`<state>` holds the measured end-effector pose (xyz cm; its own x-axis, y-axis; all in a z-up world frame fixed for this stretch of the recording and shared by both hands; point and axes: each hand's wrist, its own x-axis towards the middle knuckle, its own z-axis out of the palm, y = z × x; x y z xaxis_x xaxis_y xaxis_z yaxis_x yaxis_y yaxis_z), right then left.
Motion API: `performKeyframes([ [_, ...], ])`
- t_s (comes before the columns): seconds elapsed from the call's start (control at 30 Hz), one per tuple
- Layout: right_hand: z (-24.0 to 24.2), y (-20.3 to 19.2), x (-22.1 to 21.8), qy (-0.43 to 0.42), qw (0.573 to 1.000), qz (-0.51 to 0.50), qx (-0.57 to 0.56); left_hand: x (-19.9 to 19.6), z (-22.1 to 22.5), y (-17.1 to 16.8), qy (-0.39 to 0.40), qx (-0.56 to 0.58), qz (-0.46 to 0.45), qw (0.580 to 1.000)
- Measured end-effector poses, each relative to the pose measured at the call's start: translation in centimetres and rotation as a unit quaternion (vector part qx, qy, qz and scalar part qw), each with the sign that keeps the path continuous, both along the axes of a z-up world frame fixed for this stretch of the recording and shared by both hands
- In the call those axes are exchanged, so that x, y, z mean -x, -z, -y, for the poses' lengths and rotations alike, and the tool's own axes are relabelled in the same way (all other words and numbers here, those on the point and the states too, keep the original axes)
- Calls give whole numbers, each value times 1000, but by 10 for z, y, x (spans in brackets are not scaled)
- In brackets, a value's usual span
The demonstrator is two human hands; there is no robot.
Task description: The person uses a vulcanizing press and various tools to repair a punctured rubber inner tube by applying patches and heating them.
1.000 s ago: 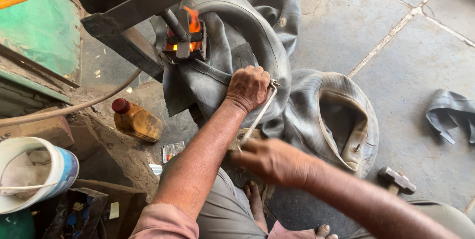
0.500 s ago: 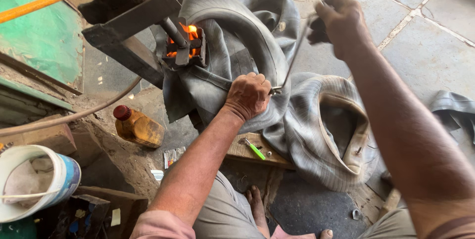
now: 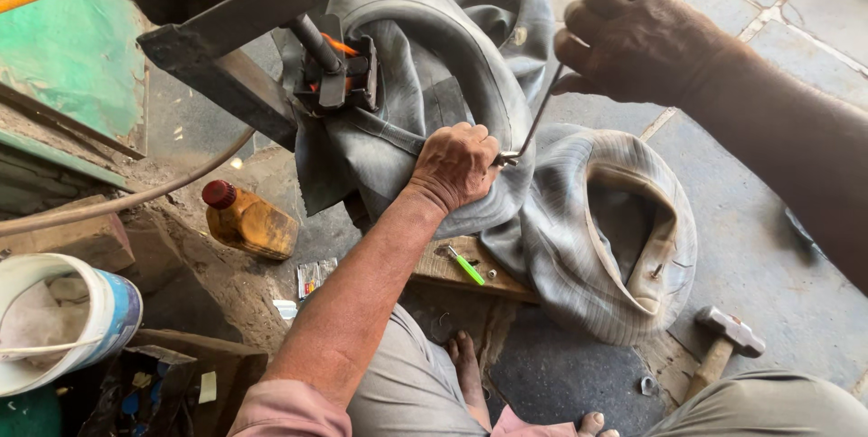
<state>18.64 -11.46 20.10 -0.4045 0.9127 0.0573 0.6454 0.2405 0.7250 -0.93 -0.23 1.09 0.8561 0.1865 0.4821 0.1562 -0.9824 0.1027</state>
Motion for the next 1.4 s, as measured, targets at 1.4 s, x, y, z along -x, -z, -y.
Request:
performKeyframes([
  [1.4,145,195,143,207,602,-749,186,-4,5,-1,-56,2,13,998],
])
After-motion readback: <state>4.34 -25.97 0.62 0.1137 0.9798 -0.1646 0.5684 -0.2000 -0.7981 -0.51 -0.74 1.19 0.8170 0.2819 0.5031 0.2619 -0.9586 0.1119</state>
